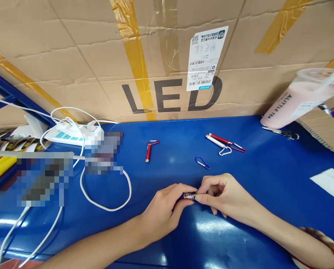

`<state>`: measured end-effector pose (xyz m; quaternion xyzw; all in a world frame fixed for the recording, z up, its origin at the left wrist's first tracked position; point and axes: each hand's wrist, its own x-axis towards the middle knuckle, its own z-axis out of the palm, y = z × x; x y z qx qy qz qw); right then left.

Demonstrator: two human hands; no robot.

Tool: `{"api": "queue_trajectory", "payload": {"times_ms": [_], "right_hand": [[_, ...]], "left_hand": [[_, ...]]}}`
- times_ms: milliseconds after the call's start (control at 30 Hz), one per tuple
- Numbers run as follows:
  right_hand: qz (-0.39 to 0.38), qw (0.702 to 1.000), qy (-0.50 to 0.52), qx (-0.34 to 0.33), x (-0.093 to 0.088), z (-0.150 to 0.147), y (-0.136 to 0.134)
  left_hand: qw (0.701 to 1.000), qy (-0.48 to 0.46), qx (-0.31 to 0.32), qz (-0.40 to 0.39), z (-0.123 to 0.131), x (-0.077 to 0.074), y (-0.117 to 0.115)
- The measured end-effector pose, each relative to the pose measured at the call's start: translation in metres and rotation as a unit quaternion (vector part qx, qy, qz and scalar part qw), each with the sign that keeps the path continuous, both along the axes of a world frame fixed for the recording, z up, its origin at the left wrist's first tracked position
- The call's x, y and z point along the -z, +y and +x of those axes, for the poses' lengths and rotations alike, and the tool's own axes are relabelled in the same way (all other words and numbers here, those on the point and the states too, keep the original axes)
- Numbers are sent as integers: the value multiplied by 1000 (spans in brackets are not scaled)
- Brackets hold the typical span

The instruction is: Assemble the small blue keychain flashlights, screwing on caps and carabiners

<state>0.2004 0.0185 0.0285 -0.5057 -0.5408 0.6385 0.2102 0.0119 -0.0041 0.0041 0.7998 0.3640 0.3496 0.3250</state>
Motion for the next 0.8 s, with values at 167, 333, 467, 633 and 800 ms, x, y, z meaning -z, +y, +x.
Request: {"api": "queue_trajectory", "payload": {"times_ms": [167,333,467,633,800], "right_hand": [[25,1000,15,-8,-4,1,1],[208,978,-19,-26,-3,6,4],[535,840,-53,-75,3,17,6],[661,732,-108,-123,1,22,6],[701,683,-147,-142,0,21,5]], "left_hand": [[997,-20,-6,-70,2,-7,0],[997,-14,-10,-79,3,-10,2],[997,-10,-11,-79,1,-10,3],[996,6,2,-88,1,-10,2],[991,29,18,-128,1,-9,0]]}}
